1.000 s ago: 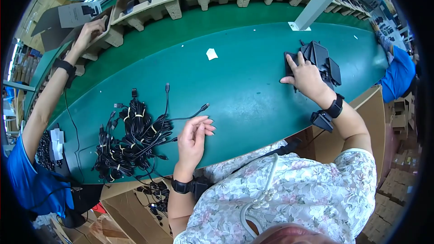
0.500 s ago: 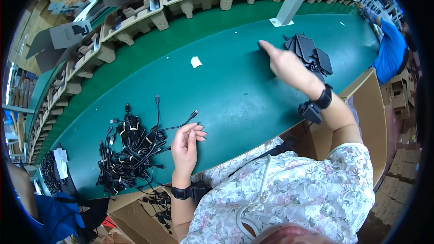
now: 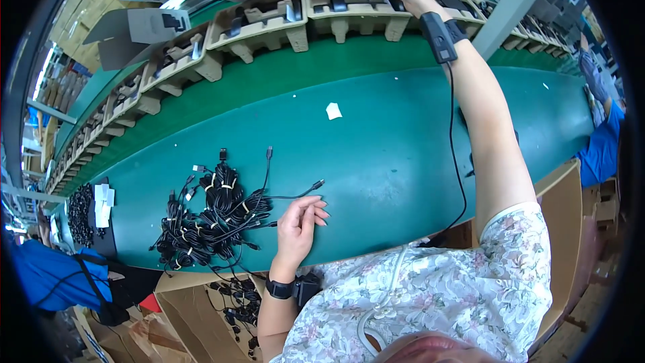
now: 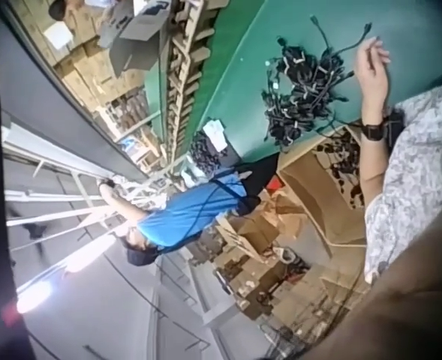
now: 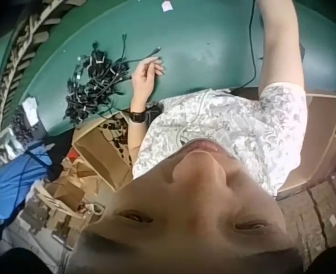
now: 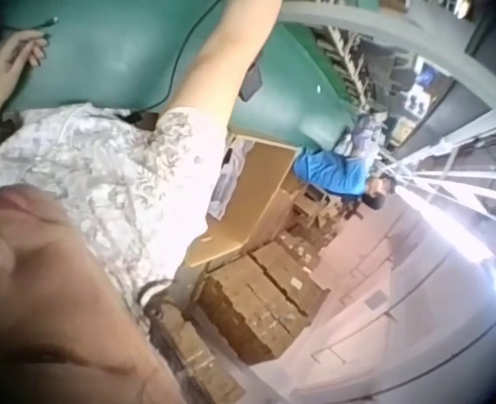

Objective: The person picks up a cable from a pile, wraps it around a small black pad, and places the assembly into a cardboard tray. They also reach into a large box to retrieve more black pads, placing them on the table before continuing to wrap cables around the pads and traying them.

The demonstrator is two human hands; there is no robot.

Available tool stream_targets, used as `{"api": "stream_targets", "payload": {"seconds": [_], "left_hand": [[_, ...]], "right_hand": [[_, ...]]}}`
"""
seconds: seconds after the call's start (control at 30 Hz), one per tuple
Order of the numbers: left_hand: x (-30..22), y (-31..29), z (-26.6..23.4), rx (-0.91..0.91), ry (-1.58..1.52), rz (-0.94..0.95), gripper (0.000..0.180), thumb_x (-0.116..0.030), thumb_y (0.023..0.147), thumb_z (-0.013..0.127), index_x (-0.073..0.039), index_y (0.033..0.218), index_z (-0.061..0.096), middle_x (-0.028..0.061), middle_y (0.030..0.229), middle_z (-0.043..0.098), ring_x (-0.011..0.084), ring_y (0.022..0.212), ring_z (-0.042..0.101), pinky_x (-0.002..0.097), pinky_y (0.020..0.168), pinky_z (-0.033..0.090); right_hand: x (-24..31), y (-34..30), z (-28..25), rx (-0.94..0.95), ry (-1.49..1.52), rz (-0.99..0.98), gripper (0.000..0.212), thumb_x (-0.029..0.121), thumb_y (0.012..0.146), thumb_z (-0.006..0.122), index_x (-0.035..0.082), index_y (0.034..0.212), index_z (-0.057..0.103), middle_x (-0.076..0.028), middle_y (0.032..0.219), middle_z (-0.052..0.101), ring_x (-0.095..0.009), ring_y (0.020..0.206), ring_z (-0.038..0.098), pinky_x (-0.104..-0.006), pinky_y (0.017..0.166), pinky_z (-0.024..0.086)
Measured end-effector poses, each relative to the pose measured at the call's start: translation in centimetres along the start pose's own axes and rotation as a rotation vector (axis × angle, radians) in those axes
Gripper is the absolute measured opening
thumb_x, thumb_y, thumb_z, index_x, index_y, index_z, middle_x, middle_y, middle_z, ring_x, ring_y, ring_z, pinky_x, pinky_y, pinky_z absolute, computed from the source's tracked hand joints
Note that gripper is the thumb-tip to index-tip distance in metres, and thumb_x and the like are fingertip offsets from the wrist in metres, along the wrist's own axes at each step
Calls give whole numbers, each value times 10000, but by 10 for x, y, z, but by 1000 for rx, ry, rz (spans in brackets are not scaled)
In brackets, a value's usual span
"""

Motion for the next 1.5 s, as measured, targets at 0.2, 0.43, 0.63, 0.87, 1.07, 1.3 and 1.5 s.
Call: {"api": "stream_targets", "payload": {"seconds": [0.2,0.43,0.63,0.87,1.07,1.3,1.5], "left_hand": [[1,0,-1,-4,-34,33,169,7,926,437,25,1065,531,130,937,611,146,756,615,239,614,515],[2,-1,-8,-54,-41,9,196,47,900,435,11,1044,563,100,877,615,130,690,613,235,578,508],[-10,-3,-2,-4,-63,55,177,14,910,435,6,1034,561,91,889,613,116,679,606,227,574,494],[-16,-4,2,60,-54,101,179,16,908,441,-6,1035,564,77,861,617,114,668,603,227,576,493],[-16,-5,1,48,-64,48,173,20,909,440,5,1031,562,85,887,627,110,683,612,229,590,500],[-12,1,6,81,-60,28,171,16,913,436,9,1031,559,89,890,627,115,685,614,233,589,504],[-11,2,-2,40,-123,58,169,7,914,436,5,1031,558,81,863,613,119,678,609,242,578,512]], "right_hand": [[-48,60,-40,-271,-814,20,381,199,816,599,-4,1135,557,-190,979,628,-269,901,609,-344,782,473],[-82,44,-22,40,-1129,140,280,177,848,530,-25,1035,583,-214,987,630,-289,909,621,-359,785,486],[-62,55,-48,103,-1422,112,332,196,885,384,88,1145,560,-193,1082,599,-380,992,566,-430,836,465],[-57,42,-21,95,-1447,154,440,382,943,342,39,1066,589,-235,1056,594,-417,1011,546,-452,851,440],[-26,33,-65,-254,-1316,199,468,402,932,383,1,957,624,-251,976,613,-416,983,561,-453,829,447],[-58,52,-84,76,-1595,210,453,398,923,417,8,878,643,-255,908,630,-398,927,596,-462,783,466],[39,2,51,-34,-1836,-359,301,312,819,607,95,1027,596,-133,961,592,-305,926,570,-424,710,482]]}}
Point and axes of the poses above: each hand's wrist, its own y-axis towards the middle knuckle, its own z-axis out of the palm, x = y × z, the point moved 10 cm from there along y, towards the middle knuckle
